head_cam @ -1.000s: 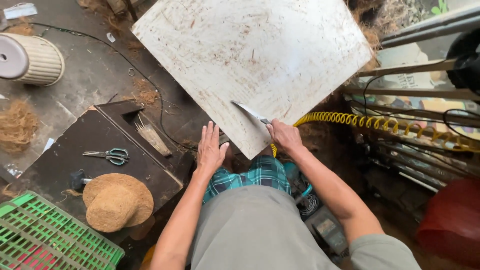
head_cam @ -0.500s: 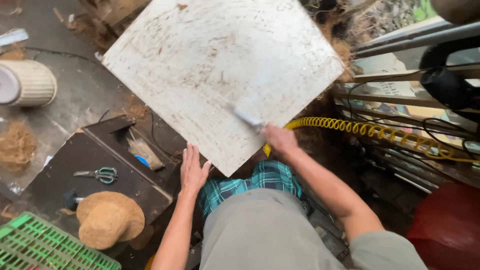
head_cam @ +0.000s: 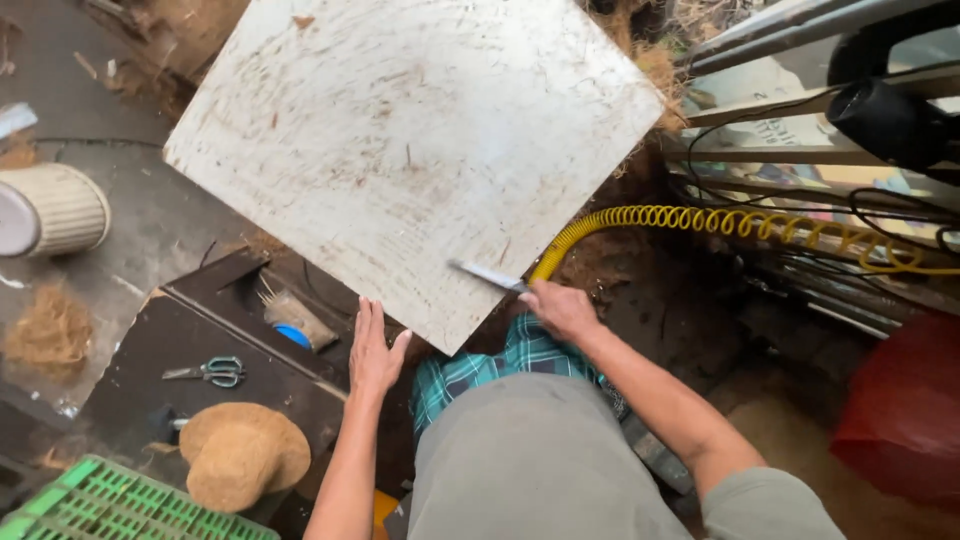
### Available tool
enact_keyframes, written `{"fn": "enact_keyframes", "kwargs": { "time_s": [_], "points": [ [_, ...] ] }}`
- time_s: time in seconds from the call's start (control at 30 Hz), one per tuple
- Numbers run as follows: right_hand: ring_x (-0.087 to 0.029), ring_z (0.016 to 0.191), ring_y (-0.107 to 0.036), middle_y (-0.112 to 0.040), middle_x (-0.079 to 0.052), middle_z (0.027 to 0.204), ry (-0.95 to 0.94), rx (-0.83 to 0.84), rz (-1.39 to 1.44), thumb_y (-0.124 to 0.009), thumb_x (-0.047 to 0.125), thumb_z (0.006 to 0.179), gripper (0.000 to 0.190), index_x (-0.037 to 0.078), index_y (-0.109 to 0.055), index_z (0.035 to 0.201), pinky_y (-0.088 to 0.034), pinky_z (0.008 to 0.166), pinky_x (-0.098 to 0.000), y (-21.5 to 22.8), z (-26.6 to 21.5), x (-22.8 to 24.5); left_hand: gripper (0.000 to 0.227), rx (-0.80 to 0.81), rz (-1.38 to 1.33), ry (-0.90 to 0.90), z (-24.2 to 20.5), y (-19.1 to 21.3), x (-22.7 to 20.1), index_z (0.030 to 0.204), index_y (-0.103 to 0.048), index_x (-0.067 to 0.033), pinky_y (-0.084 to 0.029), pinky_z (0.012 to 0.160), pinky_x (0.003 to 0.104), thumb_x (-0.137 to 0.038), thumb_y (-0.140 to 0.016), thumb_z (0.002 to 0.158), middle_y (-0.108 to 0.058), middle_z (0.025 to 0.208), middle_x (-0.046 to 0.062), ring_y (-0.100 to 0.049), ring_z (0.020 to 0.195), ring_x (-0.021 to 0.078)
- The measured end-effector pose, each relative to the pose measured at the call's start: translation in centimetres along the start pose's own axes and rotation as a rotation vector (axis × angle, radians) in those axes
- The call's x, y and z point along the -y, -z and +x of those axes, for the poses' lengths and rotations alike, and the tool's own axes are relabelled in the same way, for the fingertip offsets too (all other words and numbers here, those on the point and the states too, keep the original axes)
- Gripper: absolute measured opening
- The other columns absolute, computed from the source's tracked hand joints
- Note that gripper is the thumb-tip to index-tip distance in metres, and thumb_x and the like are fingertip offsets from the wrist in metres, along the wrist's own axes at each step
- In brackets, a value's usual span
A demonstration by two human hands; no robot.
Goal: The person scrapes a white board with a knife to remove debris, then wipes the surface with a bundle of fibrous material. The person repeats scraping and wiping actions across the board surface.
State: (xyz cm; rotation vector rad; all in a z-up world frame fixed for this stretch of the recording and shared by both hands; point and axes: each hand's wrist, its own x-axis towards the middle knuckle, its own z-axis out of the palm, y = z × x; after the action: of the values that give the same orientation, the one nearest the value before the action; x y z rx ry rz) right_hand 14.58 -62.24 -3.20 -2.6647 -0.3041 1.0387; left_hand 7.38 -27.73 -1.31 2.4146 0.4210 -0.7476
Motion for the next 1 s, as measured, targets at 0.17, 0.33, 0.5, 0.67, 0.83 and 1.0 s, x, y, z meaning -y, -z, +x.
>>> {"fn": "enact_keyframes", "kwargs": {
  "time_s": [0.17, 0.33, 0.5, 0.67, 0.83, 1.0],
  "points": [
    [-0.034, 0.079, -0.074, -0.068, -0.010, 0.076, -0.385, -0.142, -0.120, -0.030, 0.056, 0.103, 0.045, 0.018, -0.053, 0.098, -0.057, 0.072, -0.0519, 2.9, 4.6, -12.3, 0.083, 0.052, 0.019, 0.023, -0.1, 0.3, -0.6, 0.156, -0.031, -0.0073, -0.035, 0.116, 0.048, -0.042, -0.066, 0.089, -0.019, 0.165, 0.015, -0.030, 0.146, 0.0372],
    [-0.034, 0.071, -0.074, -0.067, -0.009, 0.065, -0.465, -0.383, -0.123, -0.034, 0.061, 0.105, 0.046, 0.021, -0.052, 0.093, -0.059, 0.069, -0.0480, 2.7, 4.7, -12.8, 0.083, 0.040, 0.070, -0.029, 1.0, 0.3, -0.4, 0.154, -0.033, -0.0040, -0.033, 0.118, 0.045, -0.042, -0.066, 0.088, -0.021, 0.164, 0.019, -0.030, 0.147, 0.0364],
    [-0.037, 0.081, -0.073, -0.069, -0.013, 0.077, -0.071, -0.227, -0.011, -0.037, 0.055, 0.100, 0.039, 0.019, -0.052, 0.094, -0.057, 0.076, -0.0519, 1.6, 3.4, -6.3, 0.081, 0.055, 0.088, -0.022, 0.1, 0.5, 0.3, 0.153, -0.035, -0.0033, -0.033, 0.117, 0.045, -0.043, -0.065, 0.089, -0.023, 0.163, 0.020, -0.030, 0.147, 0.0361],
    [-0.039, 0.069, -0.070, -0.062, -0.012, 0.075, -0.275, -0.330, -0.158, -0.032, 0.048, 0.106, 0.034, 0.020, -0.051, 0.099, -0.054, 0.061, -0.0533, 5.5, 7.0, -15.1, 0.083, 0.094, 0.115, -0.006, -0.7, 0.5, -0.1, 0.155, -0.032, -0.0041, -0.032, 0.117, 0.046, -0.044, -0.065, 0.089, -0.020, 0.164, 0.020, -0.029, 0.147, 0.0358],
    [-0.031, 0.079, -0.075, -0.067, -0.012, 0.074, -0.107, -0.141, -0.003, -0.027, 0.057, 0.103, 0.047, 0.020, -0.054, 0.095, -0.058, 0.075, -0.0434, 6.1, 5.8, -9.7, 0.087, 0.069, 0.117, 0.012, 0.3, 0.2, 0.2, 0.156, -0.031, -0.0087, -0.034, 0.117, 0.045, -0.046, -0.067, 0.086, -0.020, 0.165, 0.016, -0.030, 0.146, 0.0342],
    [-0.049, 0.085, -0.070, -0.068, -0.026, 0.080, -0.393, -0.316, -0.083, -0.028, 0.064, 0.106, 0.055, 0.015, -0.052, 0.106, -0.052, 0.072, -0.0584, 9.8, 10.5, -21.1, 0.084, 0.054, 0.109, -0.022, 0.6, 0.4, -0.3, 0.154, -0.035, -0.0058, -0.036, 0.114, 0.049, -0.044, -0.067, 0.087, -0.024, 0.163, 0.021, -0.033, 0.144, 0.0397]
  ]
}}
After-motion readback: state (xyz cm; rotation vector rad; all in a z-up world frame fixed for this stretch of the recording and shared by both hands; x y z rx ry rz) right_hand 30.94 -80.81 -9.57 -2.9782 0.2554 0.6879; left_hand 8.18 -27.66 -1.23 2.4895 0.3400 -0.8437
